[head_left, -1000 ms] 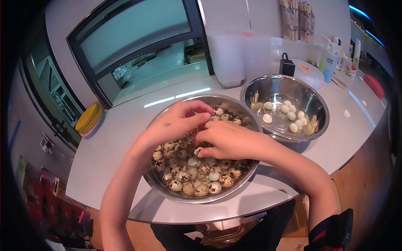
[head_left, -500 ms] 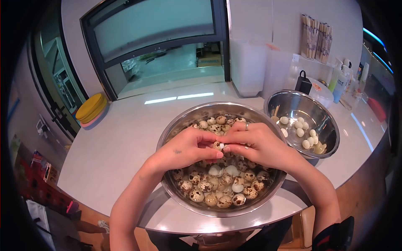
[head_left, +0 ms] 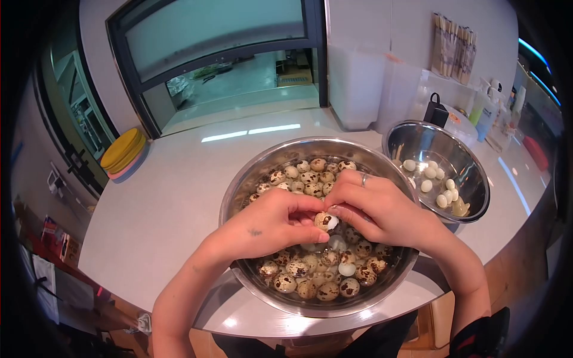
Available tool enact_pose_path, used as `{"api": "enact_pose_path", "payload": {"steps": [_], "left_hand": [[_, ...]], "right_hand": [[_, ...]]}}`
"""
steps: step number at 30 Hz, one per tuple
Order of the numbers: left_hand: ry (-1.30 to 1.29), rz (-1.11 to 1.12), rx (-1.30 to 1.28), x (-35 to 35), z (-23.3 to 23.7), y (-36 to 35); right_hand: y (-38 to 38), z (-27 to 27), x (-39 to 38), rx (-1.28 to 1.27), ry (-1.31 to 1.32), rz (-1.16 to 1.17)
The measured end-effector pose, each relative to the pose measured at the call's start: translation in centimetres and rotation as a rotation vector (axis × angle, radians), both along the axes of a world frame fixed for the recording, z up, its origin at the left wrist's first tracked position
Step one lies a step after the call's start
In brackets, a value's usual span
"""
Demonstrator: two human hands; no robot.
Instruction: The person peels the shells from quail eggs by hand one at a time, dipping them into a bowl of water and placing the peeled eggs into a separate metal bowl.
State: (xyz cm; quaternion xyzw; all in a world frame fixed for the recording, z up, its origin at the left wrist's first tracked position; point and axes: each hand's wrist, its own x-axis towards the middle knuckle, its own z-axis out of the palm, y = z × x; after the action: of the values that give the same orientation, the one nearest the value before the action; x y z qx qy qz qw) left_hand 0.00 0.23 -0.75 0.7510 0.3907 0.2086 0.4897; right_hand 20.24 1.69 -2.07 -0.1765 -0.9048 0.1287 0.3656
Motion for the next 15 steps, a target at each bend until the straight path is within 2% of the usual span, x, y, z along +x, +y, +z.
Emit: {"api": "enact_pose_path", "payload": {"steps": [5,8,12,15], "left_hand": [[-0.059,-0.042,-0.001,-0.08,0.23,-0.05],[-0.167,0.035,-0.025,-0.18,0.20,0.01],[-0.254,0.047,-0.095,-0.35,0.72,0.03],[-0.309,0.065,-0.122,-0.29,0.55,0.13]], "right_hand": [[0.03,0.25,0.34,-0.029,0.008,-0.124],[0.02,0.46,0.52,0.073,0.026,-0.107],[-0.13,0.39,-0.22,0.080,0.137,-0.105],[-0.16,0.49,-0.10,0.065,0.159,-0.005]]}}
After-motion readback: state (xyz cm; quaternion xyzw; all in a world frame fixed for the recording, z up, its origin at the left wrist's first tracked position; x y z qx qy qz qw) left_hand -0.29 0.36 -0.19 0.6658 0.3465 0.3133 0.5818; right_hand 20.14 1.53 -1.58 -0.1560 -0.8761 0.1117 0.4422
